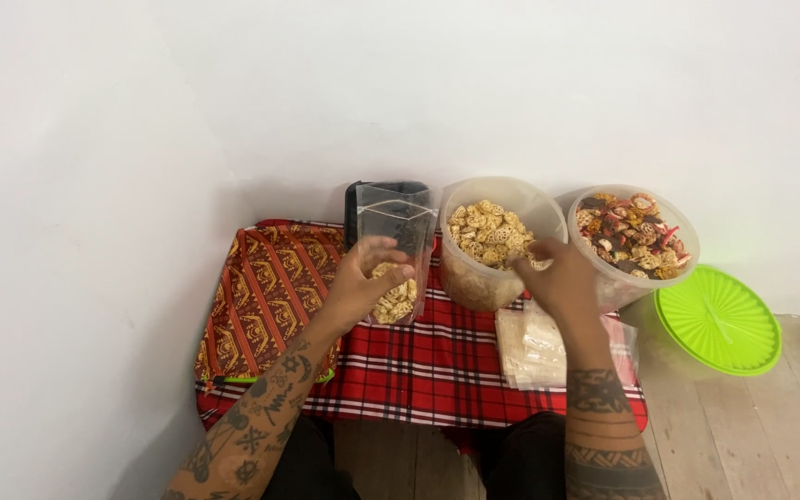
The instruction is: Packing snacks from large containers into small plastic bags and weighing them on a scale.
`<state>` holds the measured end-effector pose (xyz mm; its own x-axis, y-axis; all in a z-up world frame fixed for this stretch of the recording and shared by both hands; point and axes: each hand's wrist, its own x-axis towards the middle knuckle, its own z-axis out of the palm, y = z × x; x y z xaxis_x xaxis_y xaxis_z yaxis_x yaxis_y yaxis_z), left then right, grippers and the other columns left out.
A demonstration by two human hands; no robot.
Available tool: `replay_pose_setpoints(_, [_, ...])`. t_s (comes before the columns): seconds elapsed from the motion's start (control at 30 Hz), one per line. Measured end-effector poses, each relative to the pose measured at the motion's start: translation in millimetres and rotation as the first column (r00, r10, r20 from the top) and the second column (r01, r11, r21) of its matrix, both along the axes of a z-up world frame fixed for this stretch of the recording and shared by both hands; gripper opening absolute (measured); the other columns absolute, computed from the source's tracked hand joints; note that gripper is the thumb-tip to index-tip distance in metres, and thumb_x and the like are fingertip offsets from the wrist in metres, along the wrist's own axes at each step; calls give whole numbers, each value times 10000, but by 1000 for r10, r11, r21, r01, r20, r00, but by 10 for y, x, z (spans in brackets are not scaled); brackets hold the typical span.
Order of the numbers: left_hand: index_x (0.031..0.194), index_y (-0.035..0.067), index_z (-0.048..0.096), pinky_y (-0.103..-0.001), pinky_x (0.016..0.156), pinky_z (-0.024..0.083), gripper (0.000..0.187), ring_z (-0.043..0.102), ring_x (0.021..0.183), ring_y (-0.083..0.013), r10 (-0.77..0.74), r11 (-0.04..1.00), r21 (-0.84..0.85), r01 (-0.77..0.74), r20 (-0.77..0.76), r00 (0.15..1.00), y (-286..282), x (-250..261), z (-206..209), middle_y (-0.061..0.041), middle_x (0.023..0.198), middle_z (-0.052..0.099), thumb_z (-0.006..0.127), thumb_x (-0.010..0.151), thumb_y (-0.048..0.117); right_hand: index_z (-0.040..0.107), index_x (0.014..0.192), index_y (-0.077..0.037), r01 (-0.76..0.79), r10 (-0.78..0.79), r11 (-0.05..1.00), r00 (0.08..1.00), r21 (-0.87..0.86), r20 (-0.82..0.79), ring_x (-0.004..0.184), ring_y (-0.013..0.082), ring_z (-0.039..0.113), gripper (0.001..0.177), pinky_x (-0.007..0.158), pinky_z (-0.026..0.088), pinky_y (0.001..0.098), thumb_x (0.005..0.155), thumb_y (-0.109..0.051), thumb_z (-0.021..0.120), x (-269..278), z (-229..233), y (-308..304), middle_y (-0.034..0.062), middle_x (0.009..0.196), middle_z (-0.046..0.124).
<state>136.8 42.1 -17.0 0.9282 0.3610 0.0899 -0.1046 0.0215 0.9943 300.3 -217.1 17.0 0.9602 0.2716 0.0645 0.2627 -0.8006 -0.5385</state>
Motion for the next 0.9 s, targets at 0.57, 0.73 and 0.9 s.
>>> replay_pose_setpoints(0.57, [1282, 25, 590, -550, 1089, 417, 575, 622, 1192, -342, -61, 996, -63, 60, -7, 998, -176, -100, 289, -214, 1138, 700, 560, 1008, 530, 801, 1040, -256, -38, -36, 943, 976, 329, 216, 796, 282, 719, 133, 759, 536, 398, 950, -293, 712, 219, -383, 26, 42, 781, 737])
replay_pose_setpoints(0.73, [1329, -25, 565, -617, 1123, 339, 674, 568, 1263, -436, -111, 994, -1, 111, -14, 994, -173, -128, 349, -271, 1192, 670, 377, 1061, 564, 817, 994, -255, -21, -8, 991, 977, 135, 214, 853, 362, 727, 166, 837, 554, 467, 928, -330, 684, 295, -535, -13, 74, 763, 752])
replay_pose_setpoints(0.9, [1353, -58, 499, -721, 1130, 299, 727, 511, 1272, -521, -205, 979, 9, 205, 65, 977, -92, -110, 206, -319, 1204, 634, 200, 1089, 550, 804, 967, -227, 37, -72, 986, 974, 164, 213, 885, 386, 710, 177, 799, 525, 501, 957, -339, 667, 224, -328, 19, 93, 805, 741])
